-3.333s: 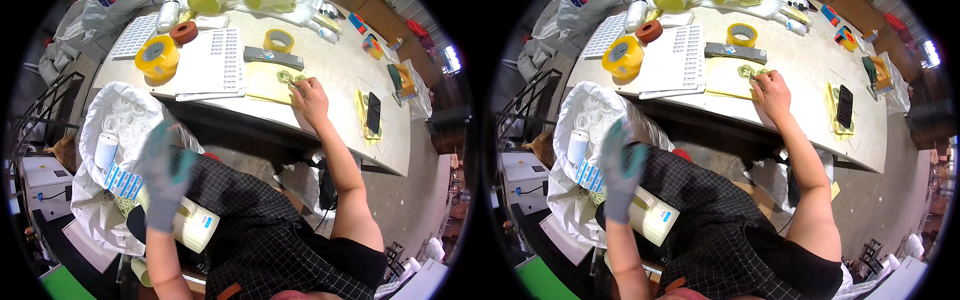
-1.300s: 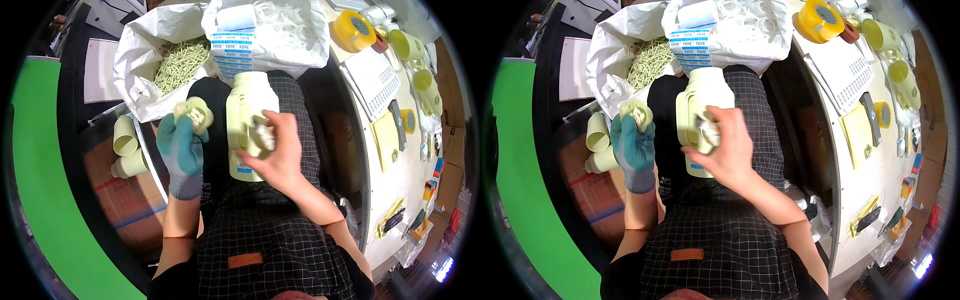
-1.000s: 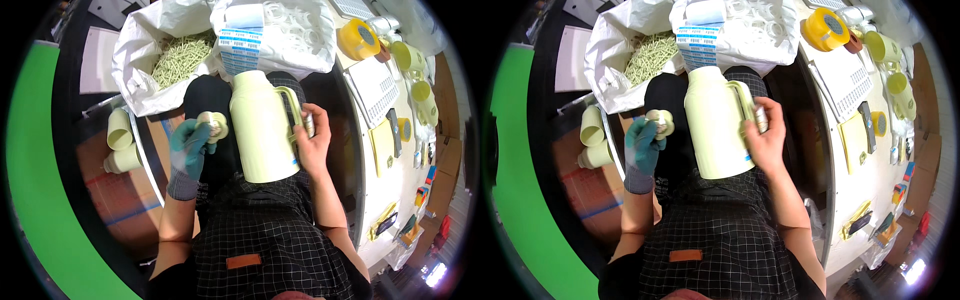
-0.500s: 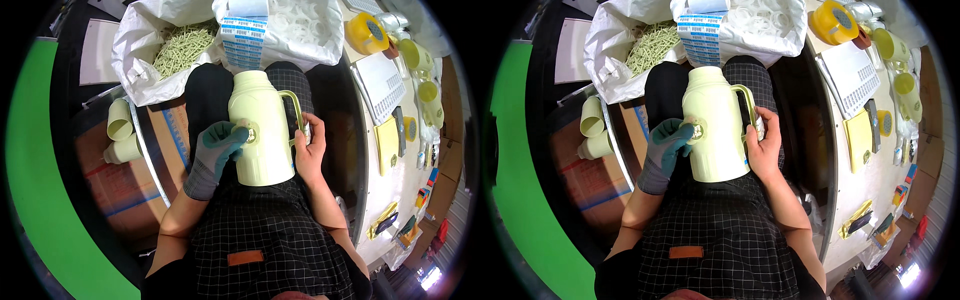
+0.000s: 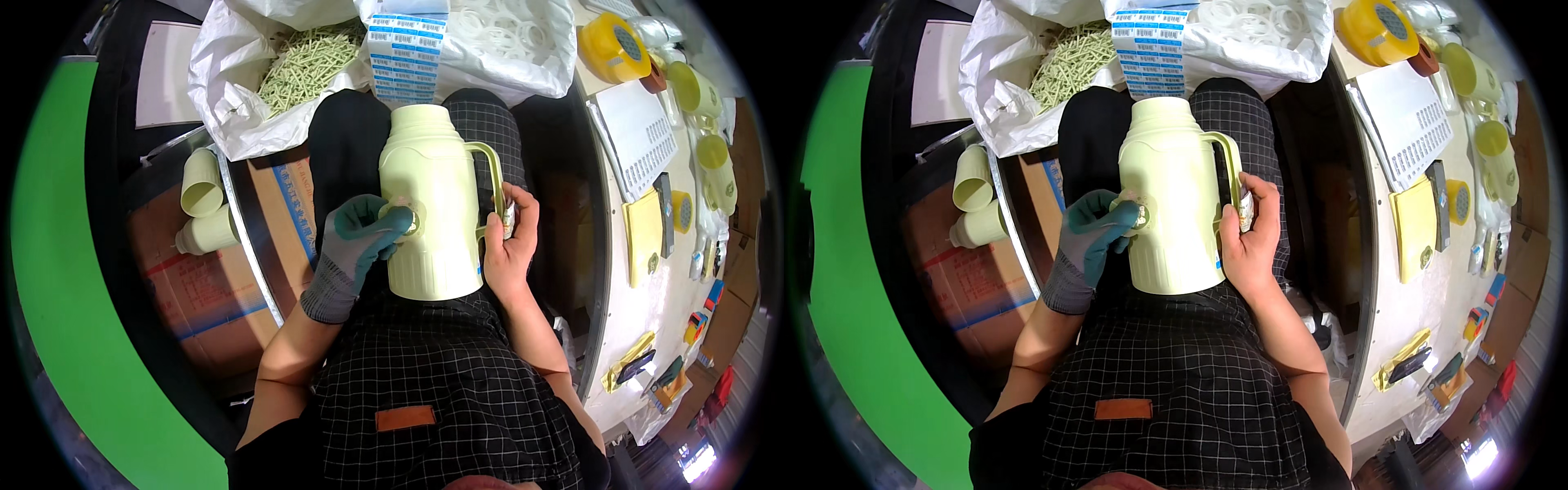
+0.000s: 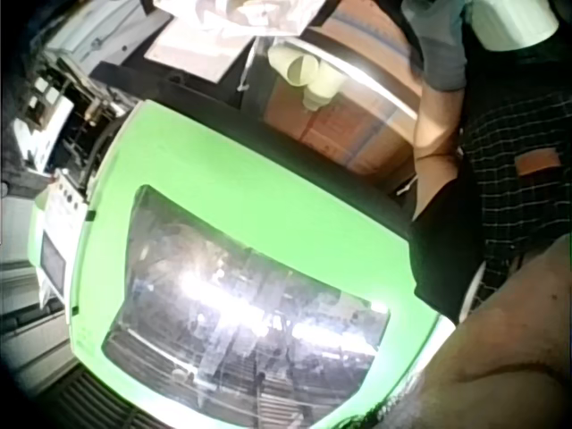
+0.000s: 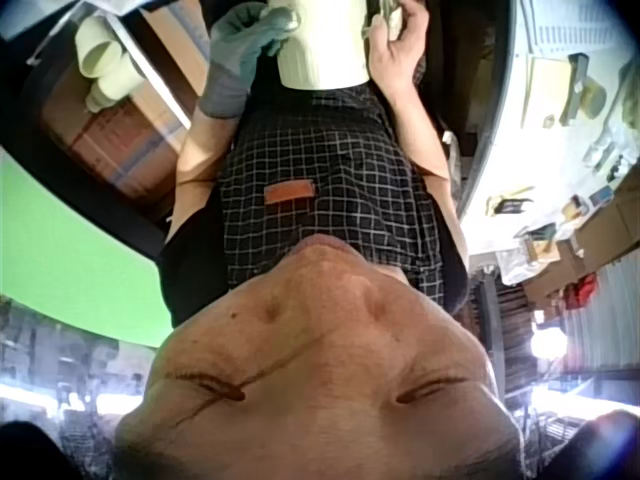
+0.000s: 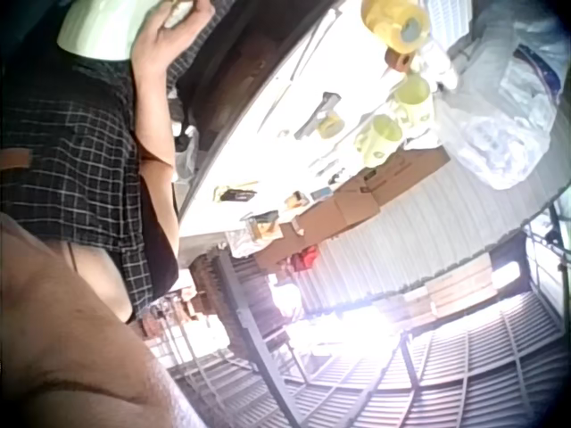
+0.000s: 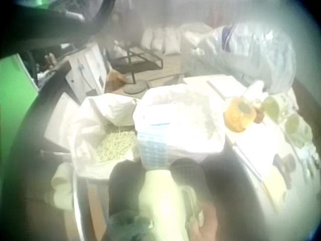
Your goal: The person applies several stickers and labels to the side of a yellow plastic jug. They pick stickers from sheets on a table and press them onto the jug surface, while also handling white plastic rings from a bag.
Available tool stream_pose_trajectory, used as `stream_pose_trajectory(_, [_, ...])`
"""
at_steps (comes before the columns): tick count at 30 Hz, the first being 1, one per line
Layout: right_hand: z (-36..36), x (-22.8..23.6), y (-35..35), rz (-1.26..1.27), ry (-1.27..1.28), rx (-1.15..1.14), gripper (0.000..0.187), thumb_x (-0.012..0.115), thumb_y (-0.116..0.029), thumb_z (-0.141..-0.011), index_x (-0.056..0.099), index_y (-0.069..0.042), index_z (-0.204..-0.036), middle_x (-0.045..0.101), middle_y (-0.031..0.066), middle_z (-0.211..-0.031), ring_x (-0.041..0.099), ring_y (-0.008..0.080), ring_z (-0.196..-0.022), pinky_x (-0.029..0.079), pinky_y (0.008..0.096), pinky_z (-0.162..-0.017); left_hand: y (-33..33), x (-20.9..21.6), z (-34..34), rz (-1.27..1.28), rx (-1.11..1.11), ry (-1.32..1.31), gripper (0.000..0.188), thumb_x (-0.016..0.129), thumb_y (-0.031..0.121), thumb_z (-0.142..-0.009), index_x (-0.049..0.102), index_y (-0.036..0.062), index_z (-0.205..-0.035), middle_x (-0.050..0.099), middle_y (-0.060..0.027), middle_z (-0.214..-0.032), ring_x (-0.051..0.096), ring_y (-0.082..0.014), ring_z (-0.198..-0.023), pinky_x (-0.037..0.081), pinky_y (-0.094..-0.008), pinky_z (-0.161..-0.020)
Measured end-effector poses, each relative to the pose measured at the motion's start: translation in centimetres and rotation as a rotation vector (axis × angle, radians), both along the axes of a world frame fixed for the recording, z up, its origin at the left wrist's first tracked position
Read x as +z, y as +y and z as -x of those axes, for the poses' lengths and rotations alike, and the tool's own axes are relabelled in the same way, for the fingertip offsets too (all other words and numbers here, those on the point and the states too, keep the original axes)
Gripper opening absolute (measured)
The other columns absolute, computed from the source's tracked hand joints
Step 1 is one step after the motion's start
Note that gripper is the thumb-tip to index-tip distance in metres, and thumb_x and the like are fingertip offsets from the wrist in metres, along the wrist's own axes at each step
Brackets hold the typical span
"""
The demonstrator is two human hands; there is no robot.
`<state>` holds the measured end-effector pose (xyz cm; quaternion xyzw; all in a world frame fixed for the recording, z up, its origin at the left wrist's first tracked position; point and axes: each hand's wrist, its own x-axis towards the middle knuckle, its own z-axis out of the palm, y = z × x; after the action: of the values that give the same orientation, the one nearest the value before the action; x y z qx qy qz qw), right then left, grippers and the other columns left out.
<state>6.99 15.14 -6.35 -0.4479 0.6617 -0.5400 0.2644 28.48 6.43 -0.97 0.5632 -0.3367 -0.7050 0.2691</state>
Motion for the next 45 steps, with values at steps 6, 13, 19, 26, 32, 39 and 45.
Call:
stream_pose_trajectory(6, [0.2,0.0,0.0,0.025,0.054,0.020,0.042,0.061,0.000,-0.091,0.053,0.003,-0.132,0.054,0.0135,-0.111,0.056,0.0223,-0.100,0.048,0.0341,-0.093,-0.3,0.2,0.2,0.001,-0.058,-0.028,0.023,0.086,0.014,-0.088,0.070,0.0018,-0.098,0.069,-0.0049,-0.077,0.061,-0.0075,-0.060,0.048,-0.0205,-0.053])
stream_pose_trajectory(13, [-0.6,0.3,0.1,0.053,0.123,0.038,0.043,0.061,0.000,-0.091,0.052,0.004,-0.132,0.053,0.0150,-0.113,0.055,0.0230,-0.099,0.048,0.0345,-0.093,0.5,-2.4,-0.7,0.371,-0.161,-0.274,0.030,0.090,0.024,-0.085,0.071,0.0012,-0.090,0.072,-0.0064,-0.079,0.068,-0.0123,-0.067,0.055,-0.0288,-0.062])
stream_pose_trajectory(19, [0.2,-0.4,0.1,-0.051,-0.191,0.015,0.047,0.066,-0.005,-0.093,0.052,0.003,-0.137,0.056,0.0126,-0.120,0.057,0.0209,-0.109,0.047,0.0342,-0.100,0.5,-2.5,-3.4,0.275,-0.286,-0.708,0.029,0.080,0.029,-0.093,0.070,0.0019,-0.096,0.072,-0.0136,-0.082,0.069,-0.0249,-0.069,0.055,-0.0366,-0.067])
stream_pose_trajectory(26, [3.2,2.5,5.6,-0.279,0.013,0.439,0.104,0.096,-0.039,-0.071,0.041,-0.008,-0.154,0.046,0.0177,-0.154,0.051,0.0361,-0.141,0.047,0.0433,-0.114,4.2,-4.1,-0.4,0.649,-0.269,-0.149,0.043,0.060,0.003,-0.102,0.048,-0.0011,-0.143,0.055,-0.0059,-0.118,0.054,-0.0131,-0.107,0.047,-0.0292,-0.093])
stream_pose_trajectory(32, [3.8,1.6,5.4,-0.107,-0.137,-0.101,0.046,0.067,0.002,-0.092,0.057,-0.007,-0.136,0.073,0.0156,-0.108,0.074,0.0301,-0.103,0.057,0.0377,-0.091,2.9,-0.3,2.5,0.867,-0.389,-0.123,0.054,0.060,0.002,-0.091,0.049,-0.0042,-0.144,0.054,-0.0066,-0.109,0.052,-0.0141,-0.083,0.048,-0.0266,-0.083])
stream_pose_trajectory(39, [15.8,3.5,11.8,0.092,-0.051,-0.837,0.032,0.061,-0.026,-0.109,0.060,0.003,-0.124,0.071,0.0099,-0.106,0.067,0.0162,-0.090,0.056,0.0329,-0.079,2.8,-1.6,3.8,0.630,-0.380,0.100,0.052,0.058,0.001,-0.098,0.050,0.0010,-0.149,0.062,-0.0116,-0.129,0.061,-0.0138,-0.098,0.051,-0.0276,-0.086])
stream_pose_trajectory(45, [41.2,5.9,15.7,0.240,0.036,-1.290,0.031,0.066,-0.020,-0.100,0.060,0.001,-0.122,0.063,0.0077,-0.084,0.056,0.0148,-0.061,0.044,0.0325,-0.051,3.1,-3.2,3.7,0.513,-0.456,0.055,0.044,0.060,0.007,-0.103,0.053,0.0018,-0.146,0.065,-0.0106,-0.129,0.063,-0.0144,-0.101,0.051,-0.0298,-0.092])
